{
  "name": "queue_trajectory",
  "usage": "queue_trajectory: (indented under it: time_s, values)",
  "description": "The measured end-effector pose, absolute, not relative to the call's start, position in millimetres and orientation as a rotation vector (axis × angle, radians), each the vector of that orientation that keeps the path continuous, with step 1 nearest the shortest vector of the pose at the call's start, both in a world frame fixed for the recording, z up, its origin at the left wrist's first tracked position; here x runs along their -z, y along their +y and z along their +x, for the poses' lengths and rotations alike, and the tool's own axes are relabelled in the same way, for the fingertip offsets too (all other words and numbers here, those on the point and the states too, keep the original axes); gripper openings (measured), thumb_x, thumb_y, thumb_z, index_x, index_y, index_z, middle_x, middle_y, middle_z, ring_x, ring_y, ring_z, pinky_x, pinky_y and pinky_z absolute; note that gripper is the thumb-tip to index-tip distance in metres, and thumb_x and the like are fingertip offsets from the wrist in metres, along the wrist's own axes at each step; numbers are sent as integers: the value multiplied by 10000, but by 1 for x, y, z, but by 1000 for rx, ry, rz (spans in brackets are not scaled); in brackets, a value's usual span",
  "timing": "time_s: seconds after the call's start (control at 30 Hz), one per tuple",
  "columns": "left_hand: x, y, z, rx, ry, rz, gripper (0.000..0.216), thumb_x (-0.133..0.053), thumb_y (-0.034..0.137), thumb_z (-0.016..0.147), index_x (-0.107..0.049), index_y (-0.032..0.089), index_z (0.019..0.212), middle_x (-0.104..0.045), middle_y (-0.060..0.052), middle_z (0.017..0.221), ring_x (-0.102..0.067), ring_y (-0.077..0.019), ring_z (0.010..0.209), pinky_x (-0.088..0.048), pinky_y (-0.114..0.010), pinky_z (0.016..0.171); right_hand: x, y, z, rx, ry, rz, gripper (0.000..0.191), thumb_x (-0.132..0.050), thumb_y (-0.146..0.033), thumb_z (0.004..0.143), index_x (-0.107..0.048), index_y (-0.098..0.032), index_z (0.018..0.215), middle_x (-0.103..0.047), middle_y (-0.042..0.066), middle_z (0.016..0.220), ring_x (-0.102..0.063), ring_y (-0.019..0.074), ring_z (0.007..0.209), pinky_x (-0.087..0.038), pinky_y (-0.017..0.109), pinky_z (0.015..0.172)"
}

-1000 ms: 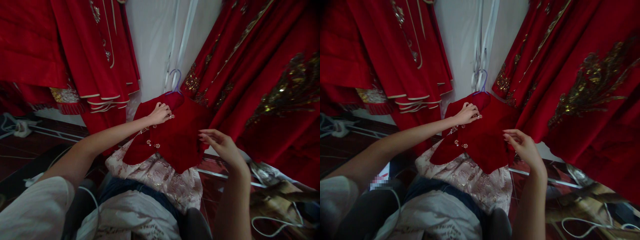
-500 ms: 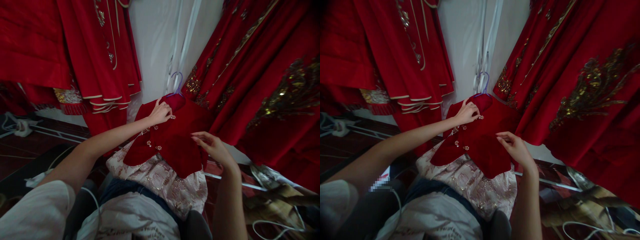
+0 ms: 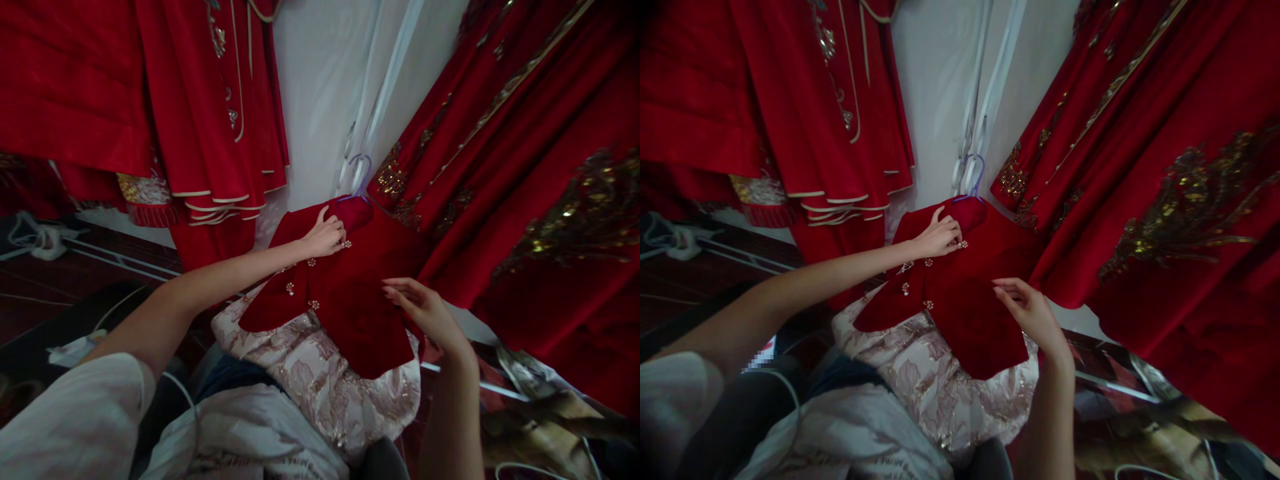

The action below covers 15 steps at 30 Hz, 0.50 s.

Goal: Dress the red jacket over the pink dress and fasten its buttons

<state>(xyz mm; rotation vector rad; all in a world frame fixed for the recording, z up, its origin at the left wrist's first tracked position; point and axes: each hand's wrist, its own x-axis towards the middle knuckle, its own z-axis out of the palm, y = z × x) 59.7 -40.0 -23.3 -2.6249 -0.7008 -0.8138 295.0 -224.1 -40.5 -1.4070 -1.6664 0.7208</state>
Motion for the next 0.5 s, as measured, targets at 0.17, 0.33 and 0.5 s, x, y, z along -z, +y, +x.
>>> queue_trajectory:
  time_s: [0.17, 0.33, 0.5]
  values:
    - [23, -44, 63, 813, -662, -2639, 108, -565, 236, 854, -651, 174, 870, -651, -15, 773, -611, -191, 871, -20, -602, 1160, 46, -219, 300, -732, -1647, -1426, 415, -630, -517, 802, -650, -200, 1069, -712, 113, 1056, -682, 227, 966, -550, 368, 862]
    - [26, -46, 65, 802, -650, -2636, 105, -550, 223, 869, -623, 153, 896, -659, -10, 760, -644, -170, 782, 10, -590, 1177, 49, -217, 299, -729, -1656, -1426, 419, -628, -521, 798, -659, -203, 1068, -717, 112, 1043, -689, 221, 938, -561, 342, 824]
    - [27, -45, 63, 813, -643, -2628, 128, -552, 247, 874, -607, 145, 928, -668, -4, 766, -656, -162, 762, 44, -573, 1184, 54, -214, 300, -689, -1675, -1415, 377, -614, -507, 819, -666, -215, 1052, -718, 96, 1043, -684, 222, 952, -551, 369, 871]
